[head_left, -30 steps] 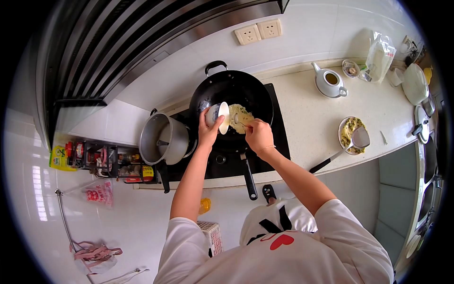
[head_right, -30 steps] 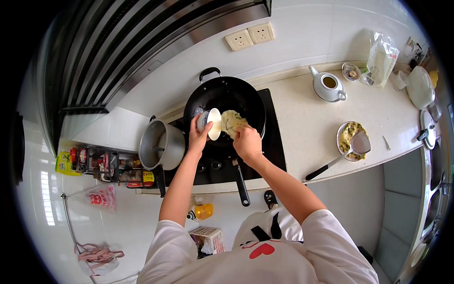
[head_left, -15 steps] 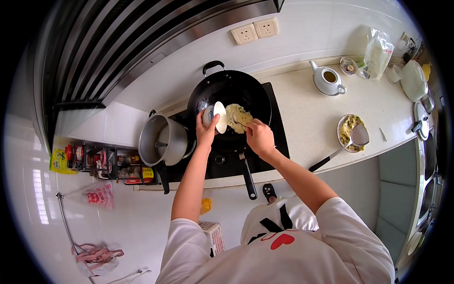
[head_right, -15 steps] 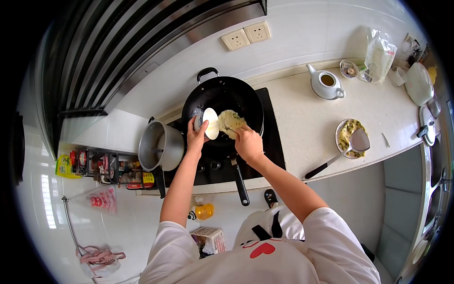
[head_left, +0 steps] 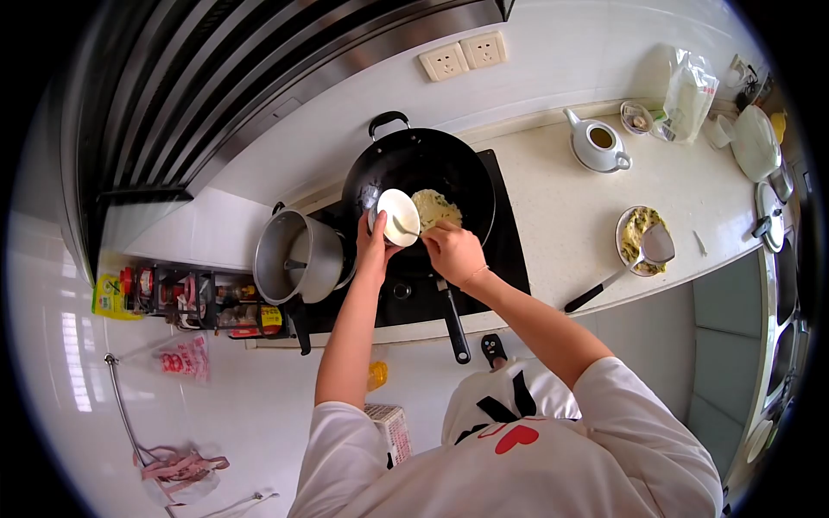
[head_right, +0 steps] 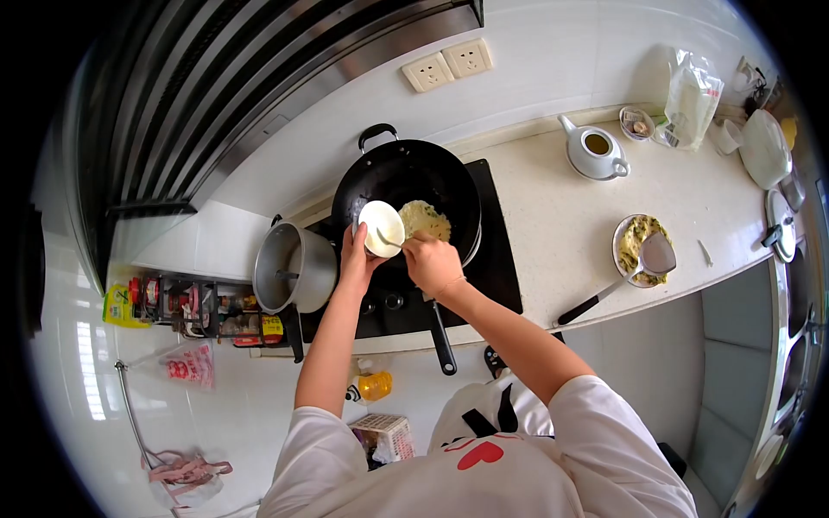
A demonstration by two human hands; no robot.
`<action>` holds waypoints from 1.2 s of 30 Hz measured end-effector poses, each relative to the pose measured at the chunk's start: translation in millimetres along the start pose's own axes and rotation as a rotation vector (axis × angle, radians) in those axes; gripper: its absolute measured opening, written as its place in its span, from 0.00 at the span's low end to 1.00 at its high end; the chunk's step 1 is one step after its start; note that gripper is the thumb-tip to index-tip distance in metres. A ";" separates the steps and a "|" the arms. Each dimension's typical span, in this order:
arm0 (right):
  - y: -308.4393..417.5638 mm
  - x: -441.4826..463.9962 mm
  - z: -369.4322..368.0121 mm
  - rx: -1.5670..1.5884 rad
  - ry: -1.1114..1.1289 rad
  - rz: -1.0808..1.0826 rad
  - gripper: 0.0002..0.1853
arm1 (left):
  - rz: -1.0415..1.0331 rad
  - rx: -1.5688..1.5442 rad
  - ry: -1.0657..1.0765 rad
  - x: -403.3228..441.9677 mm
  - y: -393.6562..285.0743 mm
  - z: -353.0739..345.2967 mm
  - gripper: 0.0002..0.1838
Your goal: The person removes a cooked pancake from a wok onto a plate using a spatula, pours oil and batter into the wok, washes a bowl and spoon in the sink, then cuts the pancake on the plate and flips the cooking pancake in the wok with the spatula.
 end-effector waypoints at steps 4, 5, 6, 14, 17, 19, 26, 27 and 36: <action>-1.4 0.3 -15.0 -0.026 0.001 -0.016 0.04 | -0.063 -0.015 0.051 -5.6 1.2 -7.8 0.37; -3.3 -1.5 -13.1 -0.081 0.009 -0.034 0.04 | -0.066 0.007 0.019 -6.5 1.1 -5.9 0.37; -5.0 -3.4 -9.3 -0.136 0.019 -0.051 0.04 | -0.069 0.027 -0.015 -8.1 0.6 -3.3 0.37; -19.8 -15.9 -1.4 -0.176 -0.046 -0.084 0.05 | -0.096 0.169 -0.178 -16.3 -7.8 6.1 0.38; -39.1 -21.4 -1.2 -0.167 -0.006 -0.200 0.06 | -0.232 0.227 -0.268 -12.8 -5.4 7.7 0.37; -43.0 -16.5 9.1 -0.160 0.065 -0.224 0.09 | -0.396 0.200 -0.344 -24.4 -18.6 3.3 0.37; -68.8 7.1 37.0 -0.017 0.105 -0.365 0.13 | -0.024 -0.318 -0.191 -49.0 14.1 9.5 0.36; -74.6 9.2 39.9 0.061 0.088 -0.361 0.12 | -0.014 -0.370 -0.146 -55.7 18.1 6.7 0.35; -38.2 18.0 64.1 0.570 0.467 -0.409 0.10 | 0.067 -0.559 0.015 -86.6 42.8 -47.1 0.35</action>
Point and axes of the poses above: each hand's wrist, its own x-axis towards the middle knuckle, its own z-axis out of the back of the hand, y = z × x, the point moved 5 cm from there along x, towards the middle knuckle, and after that the axes turned 15 degrees about z, right-handed, at the moved point
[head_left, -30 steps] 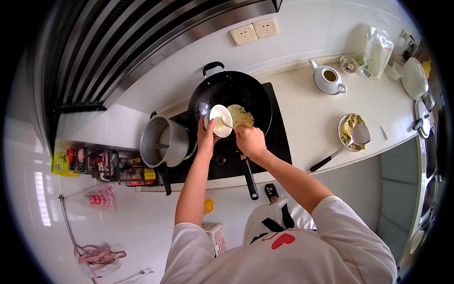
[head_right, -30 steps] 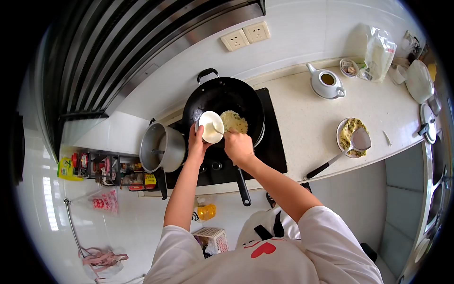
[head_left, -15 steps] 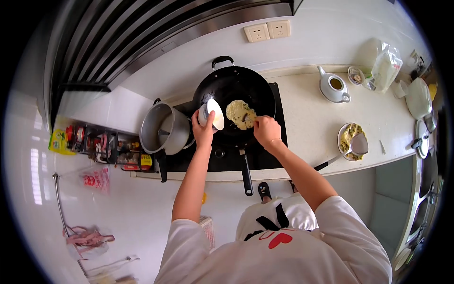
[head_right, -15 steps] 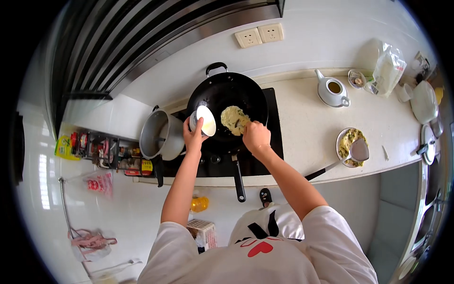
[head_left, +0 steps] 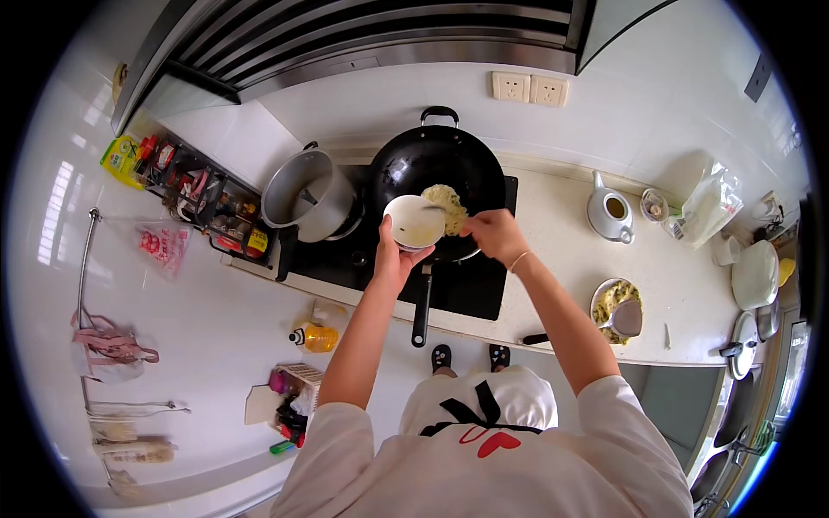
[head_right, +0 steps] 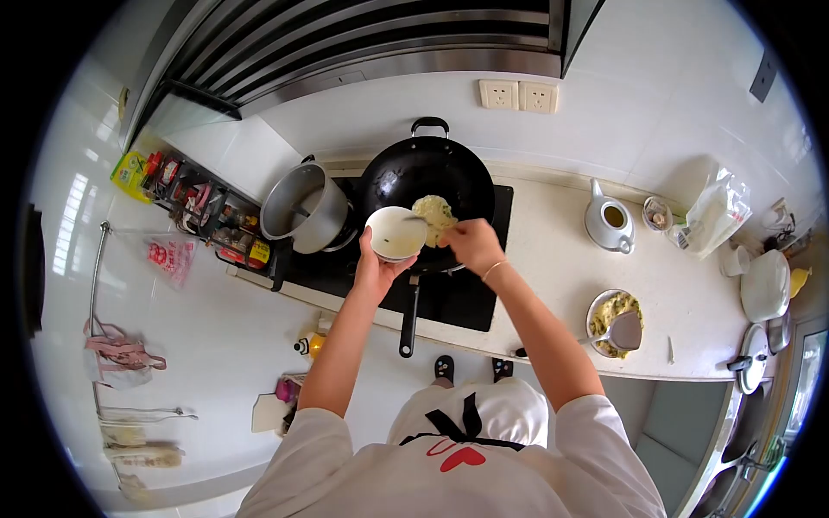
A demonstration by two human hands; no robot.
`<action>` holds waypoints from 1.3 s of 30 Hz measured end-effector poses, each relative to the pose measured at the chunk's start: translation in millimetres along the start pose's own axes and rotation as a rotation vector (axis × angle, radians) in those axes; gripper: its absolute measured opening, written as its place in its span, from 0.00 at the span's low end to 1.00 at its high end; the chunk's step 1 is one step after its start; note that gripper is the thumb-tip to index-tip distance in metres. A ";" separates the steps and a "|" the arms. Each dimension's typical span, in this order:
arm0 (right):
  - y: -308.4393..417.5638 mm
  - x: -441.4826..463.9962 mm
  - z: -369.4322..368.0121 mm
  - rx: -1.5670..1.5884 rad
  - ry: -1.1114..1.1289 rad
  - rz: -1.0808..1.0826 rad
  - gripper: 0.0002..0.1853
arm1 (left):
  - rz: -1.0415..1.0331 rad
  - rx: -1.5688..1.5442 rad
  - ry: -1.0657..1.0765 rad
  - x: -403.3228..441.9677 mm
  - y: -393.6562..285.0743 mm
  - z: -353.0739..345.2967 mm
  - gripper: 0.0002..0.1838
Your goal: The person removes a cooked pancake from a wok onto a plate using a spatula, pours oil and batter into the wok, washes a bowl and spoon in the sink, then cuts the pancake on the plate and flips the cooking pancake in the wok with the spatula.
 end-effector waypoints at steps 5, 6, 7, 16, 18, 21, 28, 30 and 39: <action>42.9 -26.8 -35.6 -0.498 -0.025 0.407 0.08 | -0.057 -0.126 0.240 -23.7 17.4 -25.5 0.36; 53.8 -35.7 -40.6 -0.420 -0.042 0.391 0.11 | -0.072 -0.186 0.256 -21.8 20.5 -18.4 0.36; 70.0 -45.1 -45.1 -0.342 -0.060 0.375 0.16 | -0.086 -0.246 0.271 -20.5 22.1 -10.3 0.37; 33.4 -100.6 -102.4 -0.034 -0.284 -0.016 0.28 | -0.124 -0.210 0.295 -68.6 -25.4 43.2 0.39; -11.9 -119.0 -121.7 0.010 -0.383 -0.120 0.31 | -0.130 -0.209 0.299 -80.0 -39.1 56.3 0.40; -33.9 -133.1 -154.5 0.398 -0.478 -0.326 0.34 | -0.103 -0.221 0.301 -90.8 -51.6 74.6 0.40; -30.4 -110.7 -171.7 0.141 -0.524 -0.180 0.33 | -0.042 -0.280 0.318 -97.3 -57.0 99.3 0.40; -66.1 -130.3 -173.6 -0.684 -0.724 -0.108 0.27 | -0.060 -0.305 0.318 -101.5 -58.4 106.0 0.41; -123.7 -133.8 -209.9 0.495 -0.386 -0.514 0.26 | -0.045 -0.319 0.293 -123.1 -48.1 145.7 0.42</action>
Point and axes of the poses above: each hand's wrist, its own x-axis towards the middle knuckle, its own z-axis out of the back of the hand, y = z × x, the point moved 5 cm from there along x, towards the middle knuckle, and after that the axes turned 15 degrees about z, right-handed, at the moved point
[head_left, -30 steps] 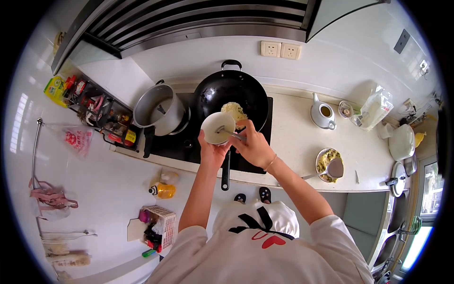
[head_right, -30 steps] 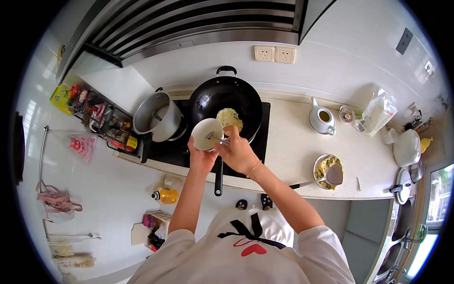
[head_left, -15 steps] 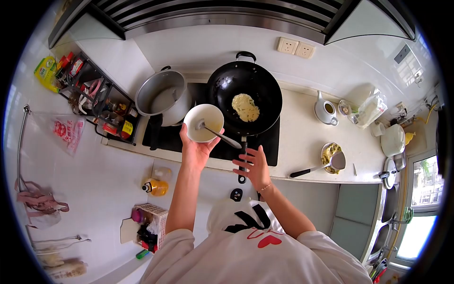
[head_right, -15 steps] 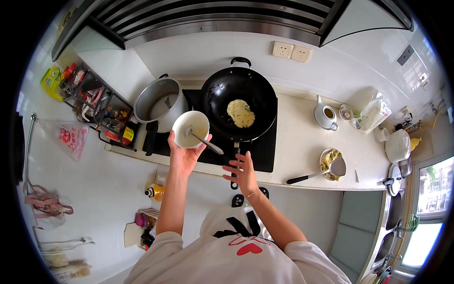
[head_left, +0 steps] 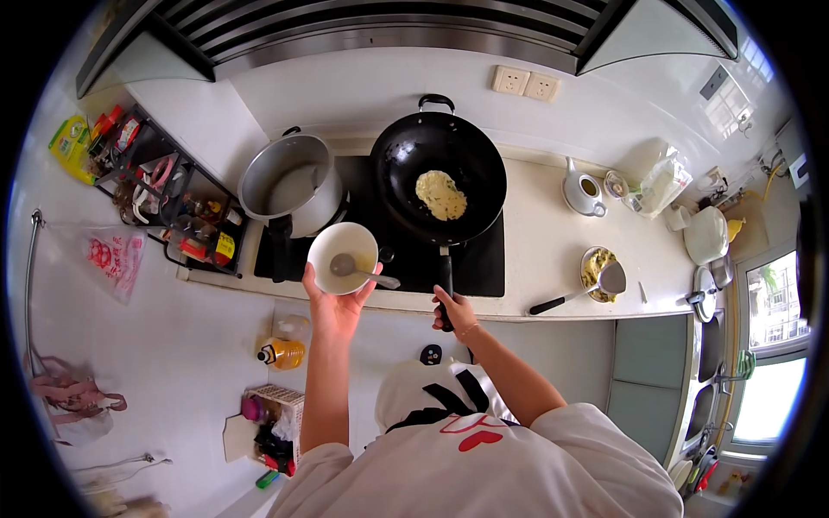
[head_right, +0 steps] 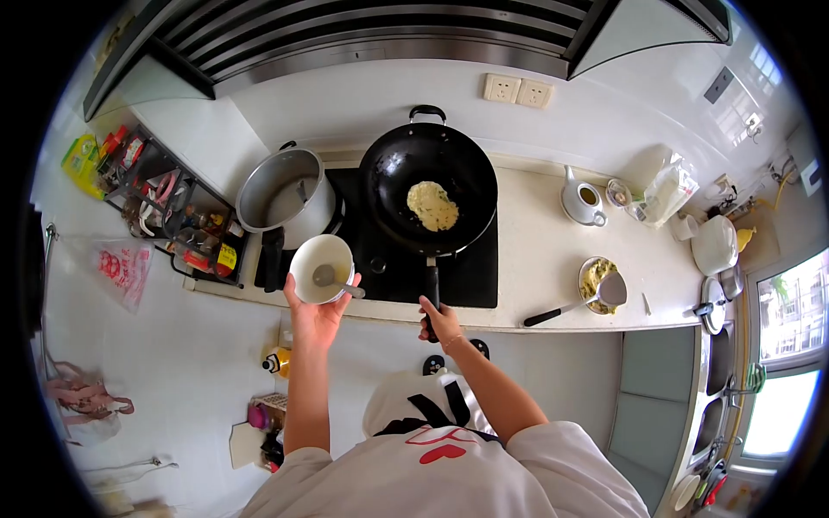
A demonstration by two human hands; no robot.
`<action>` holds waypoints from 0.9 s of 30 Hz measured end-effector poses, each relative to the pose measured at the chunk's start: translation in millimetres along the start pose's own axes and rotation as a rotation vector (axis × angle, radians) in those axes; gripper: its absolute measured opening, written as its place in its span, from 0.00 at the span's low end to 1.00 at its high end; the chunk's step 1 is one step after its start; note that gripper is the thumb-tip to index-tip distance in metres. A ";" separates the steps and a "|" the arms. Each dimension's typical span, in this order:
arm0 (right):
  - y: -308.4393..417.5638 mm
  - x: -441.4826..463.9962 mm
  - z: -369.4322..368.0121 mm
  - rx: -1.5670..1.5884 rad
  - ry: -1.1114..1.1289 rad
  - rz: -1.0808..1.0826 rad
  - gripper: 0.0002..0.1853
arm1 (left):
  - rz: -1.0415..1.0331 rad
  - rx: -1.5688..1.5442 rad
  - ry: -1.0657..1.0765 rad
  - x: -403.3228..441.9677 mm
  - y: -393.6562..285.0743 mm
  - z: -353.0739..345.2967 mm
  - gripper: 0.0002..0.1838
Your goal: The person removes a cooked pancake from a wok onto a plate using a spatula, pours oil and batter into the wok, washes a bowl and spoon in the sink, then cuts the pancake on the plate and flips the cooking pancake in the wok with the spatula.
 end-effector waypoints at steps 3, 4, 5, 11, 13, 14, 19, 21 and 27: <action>21.4 -8.9 -4.3 -0.289 -0.174 0.094 0.24 | 0.007 0.024 -0.018 -3.9 1.1 13.8 0.42; 26.2 -11.6 -5.0 -0.292 -0.163 0.096 0.23 | 0.010 0.029 -0.020 -5.5 0.9 16.2 0.42; 30.9 -13.2 -3.9 -0.299 -0.150 0.097 0.22 | 0.007 0.019 -0.045 -8.8 0.9 18.7 0.41; 48.1 -28.4 7.4 -0.283 -0.080 0.018 0.20 | -0.008 0.017 -0.090 -14.0 2.9 34.4 0.42; 50.0 -28.0 9.3 -0.298 -0.070 0.008 0.21 | 0.005 0.017 -0.072 -13.3 4.3 37.1 0.42; 52.0 -29.0 10.0 -0.316 -0.072 0.006 0.22 | 0.012 0.016 -0.066 -13.2 4.8 38.0 0.41; 51.2 -31.9 11.3 -0.371 -0.077 0.003 0.23 | 0.052 0.005 -0.048 -10.7 9.4 39.3 0.41; 46.6 -29.7 15.9 -0.349 -0.060 -0.025 0.21 | 0.058 0.009 -0.047 -8.9 12.6 38.8 0.42; 54.7 -34.7 12.3 -0.405 0.015 0.000 0.22 | 0.084 0.036 -0.070 -5.3 21.5 36.7 0.42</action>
Point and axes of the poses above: each hand's wrist, its own x-axis towards the middle knuckle, its own z-axis out of the back of the hand, y = z × x, the point moved 5 cm from there along x, towards the middle knuckle, and after that the axes turned 15 degrees about z, right-handed, at the moved point
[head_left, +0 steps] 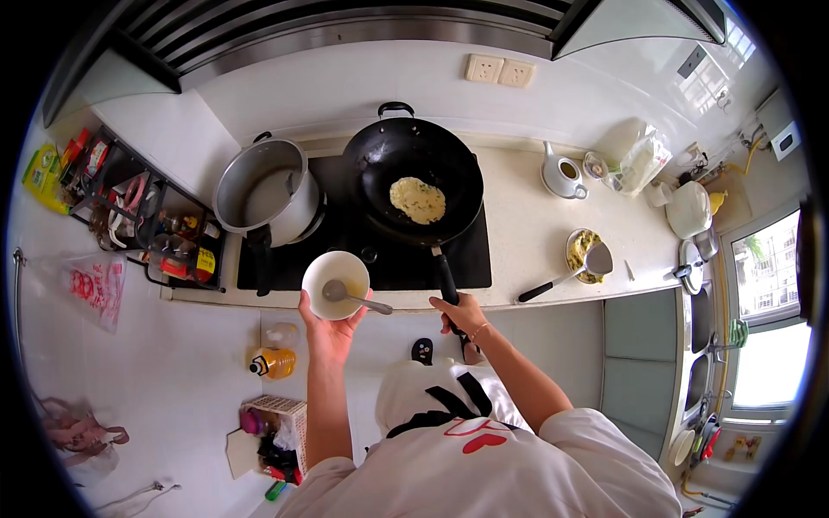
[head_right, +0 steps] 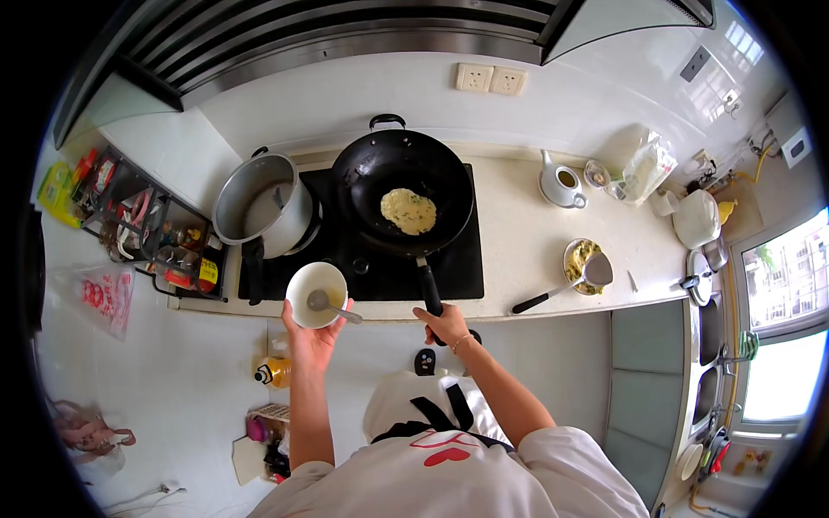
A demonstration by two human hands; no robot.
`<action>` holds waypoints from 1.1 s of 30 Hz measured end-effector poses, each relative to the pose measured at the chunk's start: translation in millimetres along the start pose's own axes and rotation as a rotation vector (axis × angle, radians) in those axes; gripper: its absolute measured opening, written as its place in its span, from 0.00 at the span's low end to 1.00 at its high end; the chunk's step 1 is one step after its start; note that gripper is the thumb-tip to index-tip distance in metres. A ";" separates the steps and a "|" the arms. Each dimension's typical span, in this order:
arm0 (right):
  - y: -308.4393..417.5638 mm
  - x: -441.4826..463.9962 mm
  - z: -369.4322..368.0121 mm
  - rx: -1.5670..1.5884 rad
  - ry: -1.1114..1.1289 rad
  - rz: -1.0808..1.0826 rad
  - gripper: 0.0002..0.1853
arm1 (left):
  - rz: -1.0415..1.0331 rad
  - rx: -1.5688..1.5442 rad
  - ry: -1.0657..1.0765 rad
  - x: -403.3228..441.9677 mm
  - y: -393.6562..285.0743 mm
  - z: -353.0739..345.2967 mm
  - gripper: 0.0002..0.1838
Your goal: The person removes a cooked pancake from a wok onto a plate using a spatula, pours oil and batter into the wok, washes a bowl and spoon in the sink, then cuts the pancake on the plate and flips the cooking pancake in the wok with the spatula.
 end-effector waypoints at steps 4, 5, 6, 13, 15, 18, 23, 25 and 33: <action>-8.3 1.1 1.9 -0.084 0.050 0.103 0.28 | 0.027 0.040 -0.014 2.5 8.8 -2.2 0.43; -10.8 -2.1 8.5 -0.116 -0.003 0.116 0.30 | 0.032 0.052 -0.018 4.0 11.4 -3.9 0.43; -8.3 -8.1 15.1 -0.147 -0.056 0.131 0.31 | 0.032 0.070 -0.031 5.7 14.0 -6.6 0.43; -94.7 -62.4 115.6 0.228 -0.261 -0.068 0.31 | 0.081 0.185 -0.084 20.5 48.4 -40.1 0.42; -134.7 -97.5 161.2 0.142 -0.383 -0.086 0.30 | 0.067 0.219 -0.114 17.8 65.8 -69.0 0.42; -217.0 -168.1 235.0 -0.023 -0.604 -0.188 0.28 | 0.166 0.271 -0.045 22.3 107.5 -111.0 0.41; -318.5 -312.8 322.9 0.191 -1.070 -0.203 0.21 | 0.318 0.444 0.094 31.0 221.7 -192.8 0.36; -365.5 -368.9 347.8 0.247 -1.177 -0.268 0.20 | 0.396 0.475 0.155 35.8 282.4 -224.7 0.35; -421.3 -536.7 389.9 0.603 -1.607 -0.466 0.19 | 0.651 0.712 0.356 23.3 535.2 -376.7 0.39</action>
Point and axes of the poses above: each hand's wrist, its own x-axis towards the middle knuckle, its own z-axis out of the back of the hand, y = z × x, the point moved 5 cm from there along x, towards the middle knuckle, and after that the axes turned 15 degrees about z, right-handed, at the moved point
